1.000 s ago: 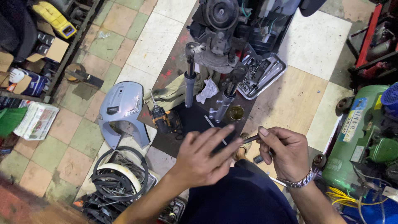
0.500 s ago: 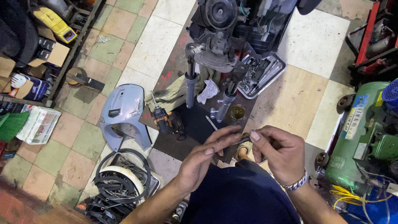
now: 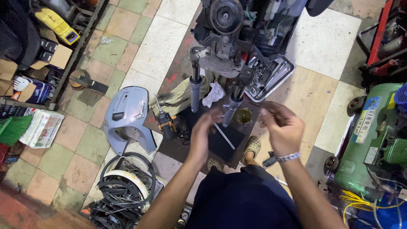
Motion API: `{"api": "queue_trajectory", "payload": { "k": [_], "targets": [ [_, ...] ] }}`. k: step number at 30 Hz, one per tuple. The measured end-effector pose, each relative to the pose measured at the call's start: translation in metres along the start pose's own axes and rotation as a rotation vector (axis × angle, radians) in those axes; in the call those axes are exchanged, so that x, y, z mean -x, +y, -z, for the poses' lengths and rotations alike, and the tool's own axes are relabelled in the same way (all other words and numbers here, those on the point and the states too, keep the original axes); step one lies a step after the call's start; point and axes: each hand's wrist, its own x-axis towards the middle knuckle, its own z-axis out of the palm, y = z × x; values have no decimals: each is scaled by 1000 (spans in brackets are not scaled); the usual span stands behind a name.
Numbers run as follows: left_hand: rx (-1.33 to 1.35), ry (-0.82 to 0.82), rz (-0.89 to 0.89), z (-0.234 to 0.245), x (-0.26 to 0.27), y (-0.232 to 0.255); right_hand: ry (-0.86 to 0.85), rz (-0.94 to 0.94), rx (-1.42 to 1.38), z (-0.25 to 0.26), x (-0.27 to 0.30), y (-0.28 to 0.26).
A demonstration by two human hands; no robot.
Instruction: The person uses a power drill to remove bolts from a motorcycle component, replaces a silver fork-like part, and applies grease to small metal pins before reassembling the unit.
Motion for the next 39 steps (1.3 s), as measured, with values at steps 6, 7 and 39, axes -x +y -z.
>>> {"api": "queue_trajectory", "payload": {
  "k": [6, 7, 39],
  "targets": [
    [178, 78, -50, -24, -169, -110, 36, 98, 68, -26, -6, 26],
    [177, 31, 4, -29, -186, -127, 37, 95, 93, -28, -9, 30],
    [398, -370, 397, -37, -203, -159, 548, 144, 647, -127, -20, 31]
  ]
}}
